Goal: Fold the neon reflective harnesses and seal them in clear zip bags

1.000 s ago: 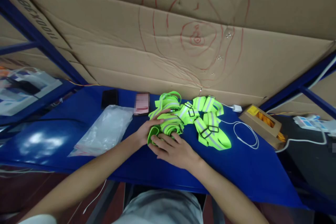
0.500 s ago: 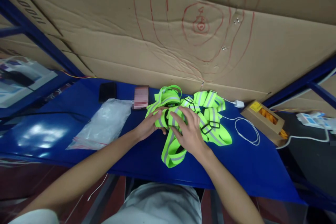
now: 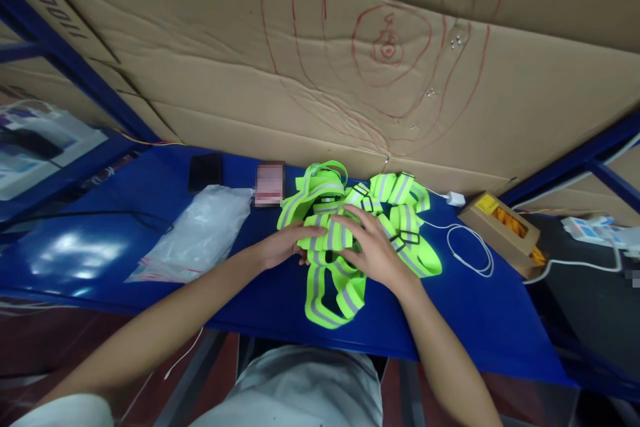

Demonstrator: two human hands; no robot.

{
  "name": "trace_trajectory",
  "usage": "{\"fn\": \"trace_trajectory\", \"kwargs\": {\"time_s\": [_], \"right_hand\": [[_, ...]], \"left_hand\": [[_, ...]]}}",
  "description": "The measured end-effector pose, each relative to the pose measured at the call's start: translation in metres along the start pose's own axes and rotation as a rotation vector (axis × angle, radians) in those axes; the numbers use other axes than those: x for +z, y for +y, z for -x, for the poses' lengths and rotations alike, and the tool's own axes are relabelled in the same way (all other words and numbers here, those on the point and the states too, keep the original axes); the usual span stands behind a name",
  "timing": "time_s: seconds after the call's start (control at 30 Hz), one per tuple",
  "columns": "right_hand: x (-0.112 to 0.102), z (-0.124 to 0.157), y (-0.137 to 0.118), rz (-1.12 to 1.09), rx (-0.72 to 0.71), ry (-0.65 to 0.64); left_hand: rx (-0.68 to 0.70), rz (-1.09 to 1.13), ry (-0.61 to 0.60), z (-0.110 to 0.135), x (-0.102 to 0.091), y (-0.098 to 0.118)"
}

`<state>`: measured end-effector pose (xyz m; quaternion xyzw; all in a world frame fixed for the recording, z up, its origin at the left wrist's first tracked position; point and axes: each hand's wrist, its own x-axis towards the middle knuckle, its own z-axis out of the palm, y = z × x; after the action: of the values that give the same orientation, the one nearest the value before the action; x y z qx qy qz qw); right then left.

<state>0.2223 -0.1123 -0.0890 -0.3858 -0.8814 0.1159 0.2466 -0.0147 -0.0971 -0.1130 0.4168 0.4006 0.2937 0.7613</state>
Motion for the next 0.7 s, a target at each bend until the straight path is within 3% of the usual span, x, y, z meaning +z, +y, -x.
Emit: {"fn": "trace_trajectory", "kwargs": {"time_s": [0.13,0.23,0.3,0.4,0.5,0.6,0.7], "right_hand": [[-0.002,0.000,-0.001,-0.211,0.008,0.023],[-0.001,-0.002,-0.004,-0.522,0.305,0.111],[0.000,-0.003,-0.005,-0.764,0.566,0.169],[0.004,-0.007,-0.002,-1.069,0.824,0.196],[0.013,-0.010,-0.001,-1.225,0.913,0.132],[0.020,-0.010,-0.003,-1.267,0.912,0.042],[0.018,-0.007,-0.003,-1.208,0.843,-0.095]], "left_hand": [[-0.133,-0.050,-0.143,0.001,-0.003,0.001],[-0.142,-0.108,-0.205,-0.001,-0.010,0.006],[0.015,-0.176,-0.094,-0.001,-0.012,0.009],[0.465,-0.304,0.088,0.003,-0.008,0.010],[0.774,-0.532,0.016,0.008,-0.003,0.007],[0.846,-0.704,-0.021,0.009,-0.002,0.005],[0.767,-0.664,0.077,0.004,-0.005,0.005]]}}
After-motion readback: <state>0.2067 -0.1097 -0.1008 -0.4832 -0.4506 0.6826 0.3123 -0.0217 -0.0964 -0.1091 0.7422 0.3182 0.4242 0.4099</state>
